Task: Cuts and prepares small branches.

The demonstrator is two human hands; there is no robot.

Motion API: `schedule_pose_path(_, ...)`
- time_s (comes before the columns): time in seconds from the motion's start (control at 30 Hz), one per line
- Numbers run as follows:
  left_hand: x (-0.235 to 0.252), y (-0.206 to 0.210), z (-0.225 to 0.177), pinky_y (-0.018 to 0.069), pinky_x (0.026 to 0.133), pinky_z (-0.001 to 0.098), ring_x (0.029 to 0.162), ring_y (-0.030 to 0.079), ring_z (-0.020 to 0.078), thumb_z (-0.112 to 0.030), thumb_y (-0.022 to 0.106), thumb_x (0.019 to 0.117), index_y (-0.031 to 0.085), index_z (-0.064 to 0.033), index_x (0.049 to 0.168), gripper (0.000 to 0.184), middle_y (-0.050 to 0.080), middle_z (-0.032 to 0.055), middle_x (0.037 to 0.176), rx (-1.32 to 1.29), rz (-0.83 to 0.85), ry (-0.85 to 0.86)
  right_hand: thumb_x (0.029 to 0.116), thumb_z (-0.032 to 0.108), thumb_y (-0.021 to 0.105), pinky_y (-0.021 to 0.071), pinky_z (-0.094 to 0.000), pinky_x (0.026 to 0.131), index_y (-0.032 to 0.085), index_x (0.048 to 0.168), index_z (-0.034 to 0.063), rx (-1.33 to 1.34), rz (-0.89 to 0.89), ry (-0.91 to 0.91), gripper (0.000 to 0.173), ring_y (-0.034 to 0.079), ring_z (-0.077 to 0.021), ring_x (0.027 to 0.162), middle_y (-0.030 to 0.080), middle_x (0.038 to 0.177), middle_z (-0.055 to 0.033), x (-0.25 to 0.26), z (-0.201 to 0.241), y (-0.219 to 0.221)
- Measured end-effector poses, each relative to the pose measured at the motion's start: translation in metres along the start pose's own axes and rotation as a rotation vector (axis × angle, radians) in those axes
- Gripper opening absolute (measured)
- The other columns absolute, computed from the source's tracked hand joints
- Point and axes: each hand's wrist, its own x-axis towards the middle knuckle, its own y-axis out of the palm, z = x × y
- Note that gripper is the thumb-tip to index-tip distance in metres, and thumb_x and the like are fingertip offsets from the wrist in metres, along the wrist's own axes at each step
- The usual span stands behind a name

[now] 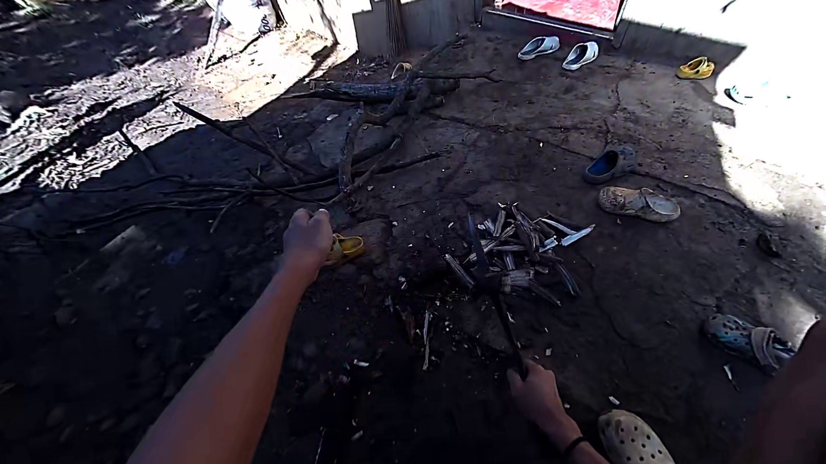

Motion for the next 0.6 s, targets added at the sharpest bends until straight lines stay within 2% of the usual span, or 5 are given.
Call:
schedule_pose_path(0.13,0.005,-0.055,0.010,0.0523,0.087,0.0542,0.098,0.064,0.0365,-0.038,0.036,0.1128,0.038,-0.0005,0.145,0.050,0.059,0.0279,0.116,0.166,0.015,-0.086,0.1015,0.022,0.058,0.0521,-0.0431,0.067,0.068,0.097,0.0017,0.042,-0.177,-0.202,0.023,0.067,-0.0244,0.071,0.065,0.073,-0.0111,-0.012,0.026,-0.013)
schedule_pose_path(0.27,0.011,-0.090,0.035,0.0481,0.089,0.0655,0.105,0.063,0.0508,-0.030,0.045,0.1117,0.041,0.0059,0.142,0.047,0.060,0.0372,0.118,0.605,0.128,-0.047,0.1044,0.037,0.052,0.0563,-0.0500,0.084,0.069,0.106,0.0036,-0.162,0.180,0.115,0.037,0.072,-0.0288,0.097,0.072,0.099,-0.0163,-0.008,0.015,-0.001)
schedule_pose_path(0.37,0.016,-0.100,0.052,0.0488,0.091,0.0623,0.105,0.063,0.0470,-0.027,0.052,0.1095,0.041,0.0041,0.146,0.049,0.060,0.0344,0.120,0.765,0.310,-0.151,0.1054,0.038,0.049,0.0576,-0.0379,0.061,0.066,0.100,0.0054,-0.125,0.247,0.189,0.037,0.068,-0.0185,0.064,0.067,0.080,-0.0089,-0.001,-0.008,0.009)
schedule_pose_path(0.4,0.017,-0.103,0.056,0.0487,0.091,0.0621,0.106,0.062,0.0464,-0.027,0.051,0.1099,0.041,0.0034,0.146,0.048,0.060,0.0336,0.121,0.754,0.337,-0.221,0.1055,0.038,0.049,0.0565,-0.0369,0.059,0.066,0.099,0.0058,-0.112,0.232,0.178,0.036,0.066,-0.0175,0.060,0.065,0.077,-0.0080,0.000,-0.009,0.006)
schedule_pose_path(0.6,0.024,-0.124,0.094,0.0508,0.093,0.0599,0.106,0.064,0.0475,-0.023,0.049,0.1108,0.043,0.0095,0.142,0.046,0.057,0.0379,0.125,0.673,0.336,-0.314,0.1047,0.034,0.053,0.0534,-0.0510,0.079,0.070,0.100,0.0048,-0.163,0.067,0.039,0.034,0.070,-0.0297,0.089,0.069,0.091,-0.0153,-0.007,0.020,-0.023)
